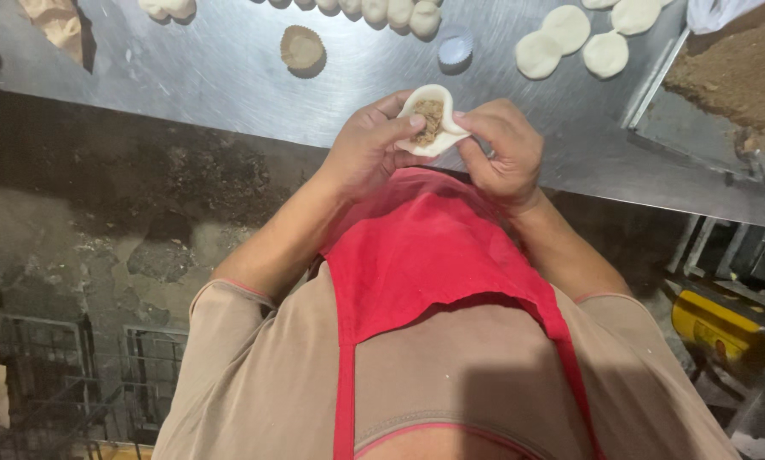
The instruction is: The person prepares stuffed dough balls by hand and using a spoon; they scoop filling from a tray onto a flattened dough circle, pinch the edges of the dough to seal it, and place the finished ball into a paper liner on a tray.
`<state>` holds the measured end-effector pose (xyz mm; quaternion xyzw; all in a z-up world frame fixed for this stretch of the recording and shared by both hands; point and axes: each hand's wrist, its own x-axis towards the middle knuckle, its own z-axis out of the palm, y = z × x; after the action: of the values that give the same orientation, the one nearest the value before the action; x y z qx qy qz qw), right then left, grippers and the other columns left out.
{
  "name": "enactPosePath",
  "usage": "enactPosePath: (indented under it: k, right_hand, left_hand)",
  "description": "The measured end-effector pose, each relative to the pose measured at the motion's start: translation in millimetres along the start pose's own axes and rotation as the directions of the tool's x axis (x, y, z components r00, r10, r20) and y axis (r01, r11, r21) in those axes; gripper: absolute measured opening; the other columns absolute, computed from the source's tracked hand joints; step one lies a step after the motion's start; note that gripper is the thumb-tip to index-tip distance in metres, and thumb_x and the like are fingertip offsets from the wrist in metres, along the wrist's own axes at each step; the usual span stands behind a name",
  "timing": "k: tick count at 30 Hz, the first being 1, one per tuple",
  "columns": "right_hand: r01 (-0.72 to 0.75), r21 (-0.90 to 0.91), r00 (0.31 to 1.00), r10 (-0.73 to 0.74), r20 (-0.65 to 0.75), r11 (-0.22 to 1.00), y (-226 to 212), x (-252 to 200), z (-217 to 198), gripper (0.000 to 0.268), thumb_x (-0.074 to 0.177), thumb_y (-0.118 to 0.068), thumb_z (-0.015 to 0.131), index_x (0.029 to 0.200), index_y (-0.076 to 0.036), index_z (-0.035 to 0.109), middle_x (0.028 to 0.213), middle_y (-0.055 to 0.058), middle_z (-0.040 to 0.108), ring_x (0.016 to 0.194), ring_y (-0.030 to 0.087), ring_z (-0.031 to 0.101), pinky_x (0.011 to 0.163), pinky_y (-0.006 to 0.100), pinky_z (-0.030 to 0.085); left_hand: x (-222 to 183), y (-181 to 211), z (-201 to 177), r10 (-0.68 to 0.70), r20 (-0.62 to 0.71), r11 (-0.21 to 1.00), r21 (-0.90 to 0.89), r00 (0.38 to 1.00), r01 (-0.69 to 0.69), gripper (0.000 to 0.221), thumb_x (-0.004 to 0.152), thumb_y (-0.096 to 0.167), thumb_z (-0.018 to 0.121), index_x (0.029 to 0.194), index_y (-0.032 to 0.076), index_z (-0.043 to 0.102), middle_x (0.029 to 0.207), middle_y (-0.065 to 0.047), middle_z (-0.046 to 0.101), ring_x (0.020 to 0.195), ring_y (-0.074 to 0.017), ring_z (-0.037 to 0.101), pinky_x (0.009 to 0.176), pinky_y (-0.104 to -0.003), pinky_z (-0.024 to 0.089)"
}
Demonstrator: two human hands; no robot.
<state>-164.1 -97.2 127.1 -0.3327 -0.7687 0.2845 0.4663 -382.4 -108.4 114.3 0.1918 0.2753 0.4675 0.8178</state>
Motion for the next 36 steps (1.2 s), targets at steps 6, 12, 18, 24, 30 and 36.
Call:
enactPosePath:
  k: [6, 12, 18, 24, 30, 36]
  right_hand:
    - [-0.137, 0.021, 0.990, 0.136, 0.022, 0.990, 0.2, 6.2, -37.1, 0.020, 0.096, 0.005, 0.073, 0.115, -0.001, 0.068, 0.110, 0.013, 0.069, 0.093, 0.025, 0.068, 0.081, 0.032, 0.055]
    - [-0.185, 0.185, 0.954, 0.131, 0.269, 0.965, 14.1, 25.4, -78.8, 0.049, 0.092, -0.001, 0.066, 0.140, 0.001, 0.055, 0.129, 0.015, 0.064, 0.106, 0.020, 0.065, 0.080, 0.026, 0.056]
    - [-0.154, 0.173, 0.959, 0.104, 0.264, 0.973, 35.5, 24.3, -98.1, 0.038, 0.099, 0.000, 0.068, 0.136, -0.003, 0.065, 0.125, 0.013, 0.067, 0.101, 0.017, 0.067, 0.079, 0.026, 0.057]
    - [-0.280, 0.121, 0.953, 0.261, 0.156, 0.952, 49.3, 14.5, -96.4, 0.019, 0.098, -0.001, 0.071, 0.118, -0.002, 0.070, 0.111, 0.010, 0.069, 0.092, 0.015, 0.067, 0.071, 0.026, 0.052]
    - [-0.135, 0.233, 0.982, 0.099, 0.159, 0.963, 68.5, 15.0, -109.0, 0.013, 0.099, 0.003, 0.070, 0.111, 0.000, 0.073, 0.105, 0.009, 0.070, 0.085, 0.014, 0.062, 0.070, 0.026, 0.048]
    - [-0.245, 0.303, 0.953, 0.171, 0.250, 0.921, 68.0, 30.1, -132.8, 0.027, 0.095, 0.000, 0.066, 0.122, 0.001, 0.064, 0.116, 0.010, 0.063, 0.098, 0.015, 0.063, 0.072, 0.024, 0.054]
  left_hand:
    - [3.6, -8.7, 40.0, 0.303, 0.048, 0.794, 0.540, 0.952, -0.280, 0.042, 0.104, 0.004, 0.064, 0.143, -0.004, 0.053, 0.130, -0.010, 0.066, 0.116, -0.0134, 0.066, 0.100, -0.030, 0.059]
    - [14.3, -13.3, 64.2, 0.293, 0.155, 0.703, 0.634, 0.943, -0.323, 0.040, 0.106, 0.004, 0.066, 0.144, -0.002, 0.056, 0.133, -0.009, 0.066, 0.121, -0.0125, 0.064, 0.107, -0.028, 0.055]
    - [37.8, -17.5, 71.1, 0.211, 0.111, 0.861, 0.450, 0.971, -0.238, 0.044, 0.103, 0.003, 0.067, 0.145, -0.003, 0.054, 0.132, -0.010, 0.067, 0.119, -0.0146, 0.067, 0.102, -0.030, 0.060]
    - [48.0, -36.2, 79.8, 0.327, -0.026, 0.805, 0.532, 0.945, -0.264, 0.046, 0.102, 0.004, 0.069, 0.145, -0.002, 0.054, 0.127, -0.010, 0.067, 0.112, -0.0144, 0.068, 0.093, -0.029, 0.062]
    - [57.8, -48.9, 94.7, 0.429, -0.104, 0.696, 0.671, 0.897, -0.255, 0.042, 0.105, 0.006, 0.067, 0.144, -0.001, 0.055, 0.125, -0.009, 0.068, 0.109, -0.0118, 0.068, 0.092, -0.026, 0.062]
    - [62.3, -49.8, 109.8, 0.424, 0.044, 0.625, 0.708, 0.905, -0.328, 0.036, 0.109, 0.002, 0.064, 0.144, 0.000, 0.056, 0.129, -0.009, 0.064, 0.116, -0.0115, 0.067, 0.099, -0.026, 0.059]
